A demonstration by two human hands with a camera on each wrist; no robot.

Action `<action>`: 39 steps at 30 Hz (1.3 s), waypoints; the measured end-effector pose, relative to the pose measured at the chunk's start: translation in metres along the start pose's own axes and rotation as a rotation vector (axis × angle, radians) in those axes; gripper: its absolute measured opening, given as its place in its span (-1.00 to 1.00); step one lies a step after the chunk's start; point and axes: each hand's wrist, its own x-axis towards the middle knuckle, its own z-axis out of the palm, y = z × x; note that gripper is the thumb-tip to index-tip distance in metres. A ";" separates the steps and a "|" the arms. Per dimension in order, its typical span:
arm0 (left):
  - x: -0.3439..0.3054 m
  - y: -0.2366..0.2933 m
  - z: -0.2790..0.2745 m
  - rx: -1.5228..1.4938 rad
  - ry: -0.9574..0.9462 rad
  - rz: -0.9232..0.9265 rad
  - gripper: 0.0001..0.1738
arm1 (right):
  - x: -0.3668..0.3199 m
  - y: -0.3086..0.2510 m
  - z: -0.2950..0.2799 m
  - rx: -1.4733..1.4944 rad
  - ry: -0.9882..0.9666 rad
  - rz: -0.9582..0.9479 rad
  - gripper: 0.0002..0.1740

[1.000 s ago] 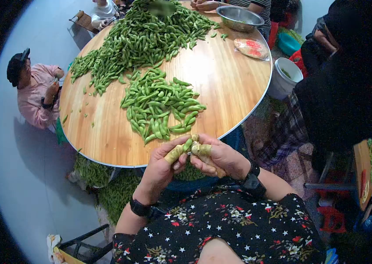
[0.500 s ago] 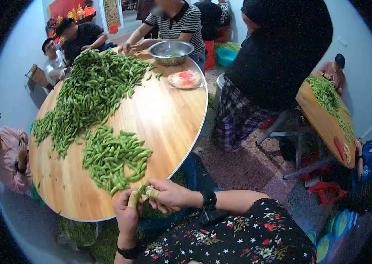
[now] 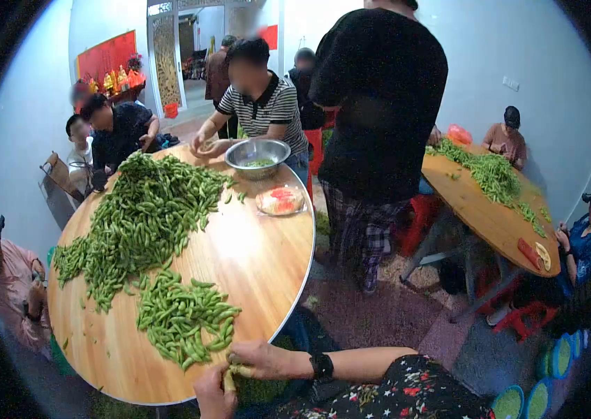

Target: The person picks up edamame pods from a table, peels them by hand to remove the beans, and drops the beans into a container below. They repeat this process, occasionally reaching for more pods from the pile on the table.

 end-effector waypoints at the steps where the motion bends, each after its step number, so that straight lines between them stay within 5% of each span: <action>1: -0.001 -0.004 0.006 0.001 0.008 0.001 -0.82 | 0.001 0.000 -0.002 -0.004 -0.004 -0.005 -0.77; 5: -0.006 0.009 0.002 0.009 -0.080 -0.143 -0.74 | -0.003 -0.006 0.004 -0.103 0.060 -0.069 -0.76; 10: -0.016 0.023 -0.025 0.005 -0.183 -0.124 -0.67 | -0.005 0.001 0.006 -0.091 -0.173 0.002 -0.79; 15: -0.028 0.012 -0.070 0.348 -0.300 -0.360 -0.75 | -0.009 0.000 -0.002 -0.103 -0.354 0.022 -0.81; 17: -0.004 0.012 -0.069 0.423 -0.144 -0.139 -0.76 | -0.012 0.006 0.002 -0.080 -0.310 -0.091 -0.84; 21: 0.055 -0.012 -0.031 0.308 -0.281 0.048 -0.89 | -0.009 0.007 0.002 -0.122 -0.358 -0.028 -0.83; 23: 0.085 -0.035 0.002 0.288 -0.331 0.155 -0.82 | -0.007 0.002 0.000 -0.105 -0.361 0.205 -0.79; 26: 0.112 -0.058 0.038 0.381 -0.391 0.270 -0.82 | -0.016 0.012 0.001 0.054 -0.209 0.130 -0.76; 33: 0.111 -0.056 0.036 0.301 -0.383 0.267 -0.80 | -0.017 0.006 -0.021 0.209 -0.264 0.229 -0.74; 35: 0.108 -0.046 0.024 0.144 -0.263 0.098 -0.73 | -0.016 0.008 -0.019 0.476 -0.209 0.420 -0.70; 37: 0.099 -0.036 0.011 0.096 -0.189 0.143 -0.72 | -0.013 0.003 -0.018 0.632 -0.162 0.459 -0.70; 39: 0.079 -0.021 0.001 -0.492 -0.076 -0.309 -0.80 | -0.008 -0.002 -0.015 0.791 -0.112 0.505 -0.69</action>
